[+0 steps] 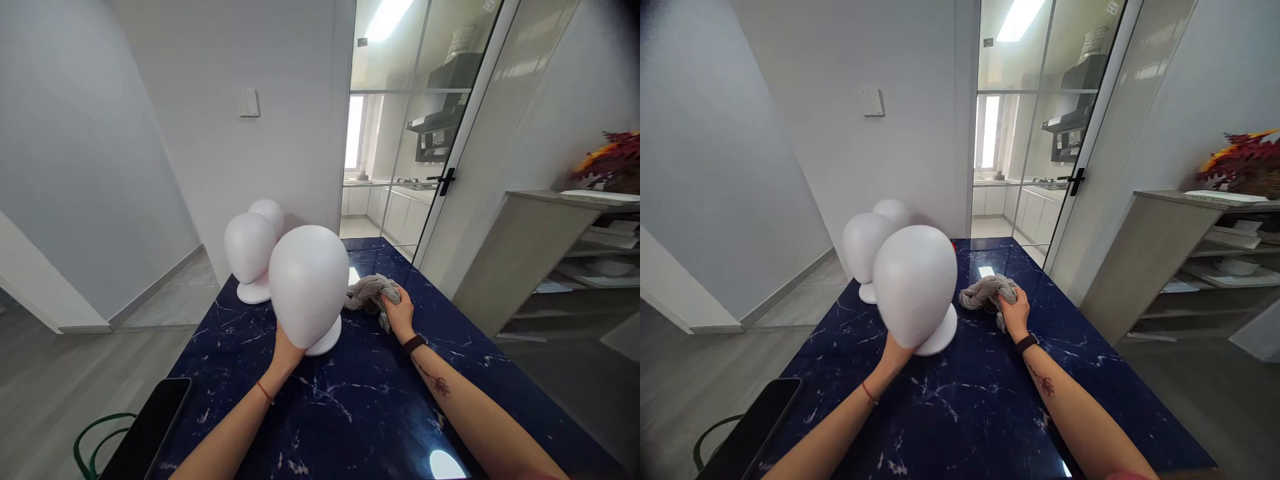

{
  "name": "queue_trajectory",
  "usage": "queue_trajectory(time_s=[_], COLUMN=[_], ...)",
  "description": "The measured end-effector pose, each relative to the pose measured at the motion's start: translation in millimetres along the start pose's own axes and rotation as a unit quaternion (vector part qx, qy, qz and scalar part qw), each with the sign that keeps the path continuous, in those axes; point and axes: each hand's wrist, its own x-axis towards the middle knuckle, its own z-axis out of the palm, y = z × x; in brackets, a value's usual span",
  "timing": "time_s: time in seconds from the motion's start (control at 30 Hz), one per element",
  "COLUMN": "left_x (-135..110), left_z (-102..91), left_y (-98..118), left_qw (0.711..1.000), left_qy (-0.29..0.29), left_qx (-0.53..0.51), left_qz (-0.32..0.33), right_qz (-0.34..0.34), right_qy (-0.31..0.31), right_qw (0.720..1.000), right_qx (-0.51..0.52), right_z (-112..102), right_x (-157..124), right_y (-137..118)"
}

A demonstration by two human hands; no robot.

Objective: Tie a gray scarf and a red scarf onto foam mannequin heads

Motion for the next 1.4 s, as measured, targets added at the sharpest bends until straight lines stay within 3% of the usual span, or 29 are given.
queue_trajectory(time_s=[0.1,0.2,0.27,0.43,0.63,0.83,1.03,1.4], left_x=[8,4,-1,-2,3,6,2,-2], left_z=[22.5,31.4,30.9,18.2,15.6,8.8,14.7,21.9], left_y=[20,26,24,25,25,29,40,37], left_qw=[0.998,0.994,0.992,0.993,0.994,0.999,0.999,0.999], left_qy=[0.022,0.052,0.076,0.109,0.077,0.003,0.005,-0.004], left_qx=[-0.064,-0.085,-0.086,-0.023,0.053,-0.018,-0.004,0.031], left_qz=[-0.015,-0.034,-0.053,-0.051,-0.059,-0.043,-0.034,-0.034], right_qz=[0.010,0.061,0.078,0.036,0.023,0.025,0.021,0.016], right_qy=[0.038,0.038,0.027,0.012,-0.006,-0.010,-0.010,-0.010], right_qw=[0.999,0.997,0.996,0.999,0.999,0.999,0.999,0.999], right_qx=[-0.027,-0.026,-0.022,-0.039,-0.035,-0.035,-0.031,-0.032], right_z=[-7,-9,-8,-4,-2,-3,-2,-3], right_x=[5,7,7,3,-4,-6,-5,-6], right_y=[7,11,12,10,8,5,5,6])
